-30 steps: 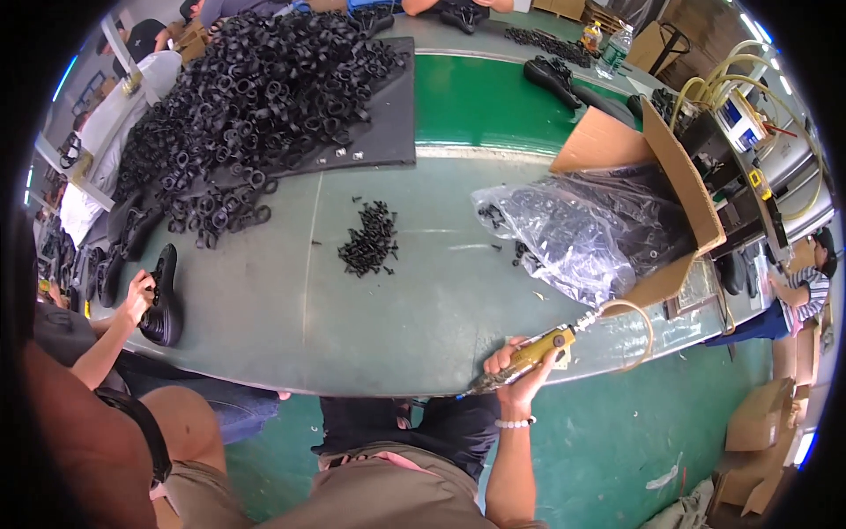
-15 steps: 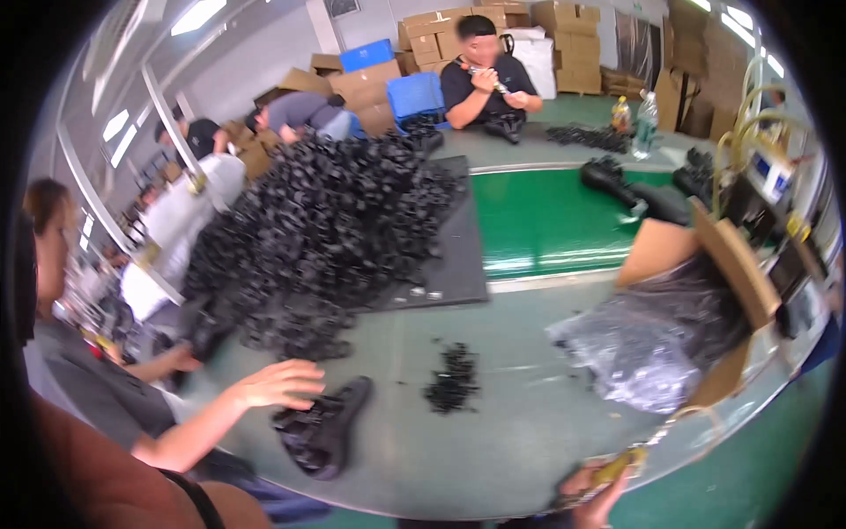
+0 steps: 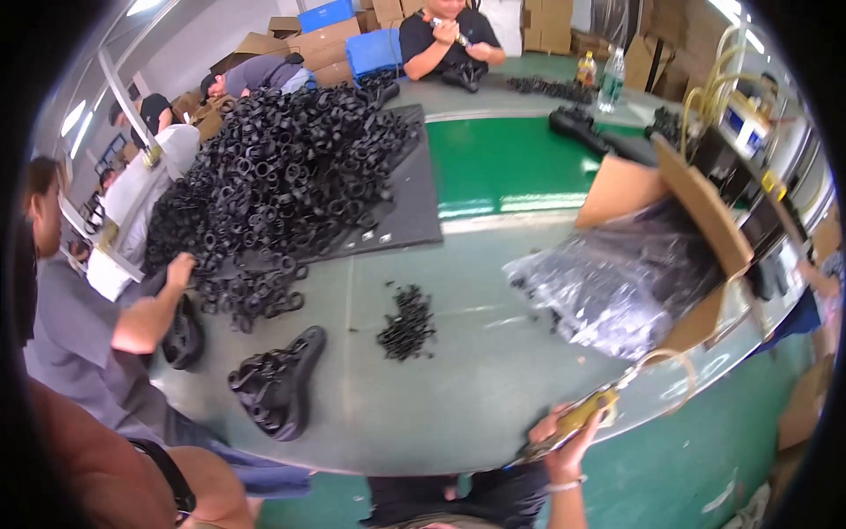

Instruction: Assembling bicycle seats by attaching components using an air screwdriver.

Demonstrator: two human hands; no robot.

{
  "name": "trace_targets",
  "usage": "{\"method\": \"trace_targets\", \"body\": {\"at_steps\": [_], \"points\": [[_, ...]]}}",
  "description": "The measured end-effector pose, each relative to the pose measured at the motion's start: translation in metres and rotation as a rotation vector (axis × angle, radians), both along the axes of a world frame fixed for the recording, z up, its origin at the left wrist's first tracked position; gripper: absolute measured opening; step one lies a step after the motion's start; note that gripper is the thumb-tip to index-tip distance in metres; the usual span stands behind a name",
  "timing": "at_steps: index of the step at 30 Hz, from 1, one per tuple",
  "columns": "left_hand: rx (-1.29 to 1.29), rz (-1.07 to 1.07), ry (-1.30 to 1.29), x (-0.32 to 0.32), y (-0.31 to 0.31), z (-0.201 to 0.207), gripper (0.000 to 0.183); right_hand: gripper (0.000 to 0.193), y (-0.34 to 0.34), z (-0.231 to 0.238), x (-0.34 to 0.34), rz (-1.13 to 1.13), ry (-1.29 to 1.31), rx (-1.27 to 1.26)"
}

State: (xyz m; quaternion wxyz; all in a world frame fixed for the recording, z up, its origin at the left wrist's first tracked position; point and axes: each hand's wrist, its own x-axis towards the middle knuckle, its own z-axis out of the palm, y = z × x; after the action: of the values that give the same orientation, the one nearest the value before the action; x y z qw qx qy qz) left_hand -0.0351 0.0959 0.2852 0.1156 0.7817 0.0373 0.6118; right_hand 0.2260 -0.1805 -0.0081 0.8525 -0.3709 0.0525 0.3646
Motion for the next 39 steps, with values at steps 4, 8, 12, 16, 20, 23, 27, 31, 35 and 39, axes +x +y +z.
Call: {"method": "trace_targets", "body": {"at_steps": [4,8,12,16,20,23,27,31,35,39], "points": [[-0.042,-0.035,-0.020,0.014,-0.024,-0.010,0.044,0.076,-0.007,-0.001,0.004,0.037,0.061,0.010],[-0.018,-0.053,-0.050,0.020,-0.027,-0.003,0.041,0.075,-0.017,-0.009,0.009,0.070,0.039,0.076],[-0.035,-0.052,-0.039,0.018,-0.038,-0.001,0.038,0.074,-0.010,0.000,0.004,0.067,-0.008,-0.002],[-0.040,-0.042,-0.009,0.006,-0.035,-0.004,0.035,0.074,-0.008,-0.005,0.002,0.048,0.026,0.057],[-0.074,0.021,0.049,-0.009,-0.047,-0.011,0.032,0.075,0.002,-0.012,0.003,0.089,0.046,0.050],[-0.070,0.077,0.096,-0.031,-0.064,0.001,0.031,0.074,-0.014,-0.002,0.012,0.034,-0.034,0.052],[-0.696,0.794,-0.212,-0.089,-0.027,-0.162,0.035,0.070,-0.013,-0.007,0.010,0.075,-0.028,0.118],[-1.156,1.071,0.022,-0.187,-0.031,-0.280,0.050,0.069,-0.003,0.008,0.001,0.073,-0.041,0.028],[-1.247,0.965,0.101,-0.202,-0.018,-0.320,0.043,0.071,-0.008,0.021,-0.004,0.073,0.001,0.117],[-1.172,0.778,0.023,-0.230,-0.023,-0.302,0.025,0.082,-0.017,0.039,-0.012,0.135,-0.048,0.138]]}}
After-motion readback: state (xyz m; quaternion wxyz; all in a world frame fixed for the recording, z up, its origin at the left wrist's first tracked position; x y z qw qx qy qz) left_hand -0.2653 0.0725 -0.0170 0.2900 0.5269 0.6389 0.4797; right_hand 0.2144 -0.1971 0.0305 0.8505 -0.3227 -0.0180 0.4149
